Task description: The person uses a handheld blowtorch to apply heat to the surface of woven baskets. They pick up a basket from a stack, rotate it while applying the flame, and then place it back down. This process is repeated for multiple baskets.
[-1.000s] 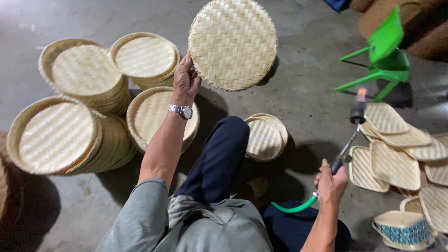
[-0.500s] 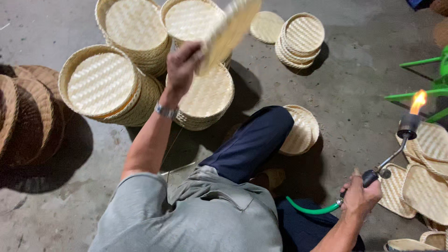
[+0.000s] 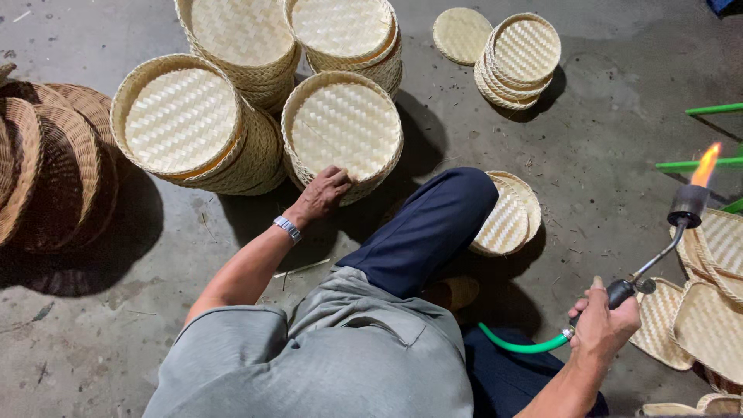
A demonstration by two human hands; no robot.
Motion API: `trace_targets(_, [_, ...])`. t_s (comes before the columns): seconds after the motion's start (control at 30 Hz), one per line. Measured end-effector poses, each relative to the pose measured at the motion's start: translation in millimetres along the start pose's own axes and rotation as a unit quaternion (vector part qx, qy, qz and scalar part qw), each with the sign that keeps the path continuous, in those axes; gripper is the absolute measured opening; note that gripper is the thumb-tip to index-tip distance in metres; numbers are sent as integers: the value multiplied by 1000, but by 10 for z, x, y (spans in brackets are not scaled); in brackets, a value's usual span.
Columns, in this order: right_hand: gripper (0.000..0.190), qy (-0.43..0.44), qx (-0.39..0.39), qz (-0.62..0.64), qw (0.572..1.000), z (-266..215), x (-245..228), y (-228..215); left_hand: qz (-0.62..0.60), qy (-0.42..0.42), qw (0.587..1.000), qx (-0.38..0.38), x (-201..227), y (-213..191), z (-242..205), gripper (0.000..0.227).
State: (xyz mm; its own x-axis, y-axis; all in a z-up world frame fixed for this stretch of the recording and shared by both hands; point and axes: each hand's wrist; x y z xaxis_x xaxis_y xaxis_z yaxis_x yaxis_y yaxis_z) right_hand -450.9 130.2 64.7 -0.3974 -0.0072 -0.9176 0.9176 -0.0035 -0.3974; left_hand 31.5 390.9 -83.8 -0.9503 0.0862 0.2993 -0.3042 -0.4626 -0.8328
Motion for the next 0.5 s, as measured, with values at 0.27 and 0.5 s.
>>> trace_targets(0.27, [18,-10,-11,22,1000,91,162,31,41,-1,999,-19,-126,231,8,45])
trace_targets(0.5, [17,-18,-32,38,999,137,275,51,134,-53,988,59,172,-22,29,61])
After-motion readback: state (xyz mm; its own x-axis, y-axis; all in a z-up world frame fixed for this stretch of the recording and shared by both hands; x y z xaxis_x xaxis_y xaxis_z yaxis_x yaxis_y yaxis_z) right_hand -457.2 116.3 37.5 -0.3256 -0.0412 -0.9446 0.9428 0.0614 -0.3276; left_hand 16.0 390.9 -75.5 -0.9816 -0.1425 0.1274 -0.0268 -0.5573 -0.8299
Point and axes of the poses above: each hand's wrist, its own z-axis towards the middle knuckle, its own y-axis out of the palm, x = y × z, and after that the axes turned 3 degrees about -z, right-handed
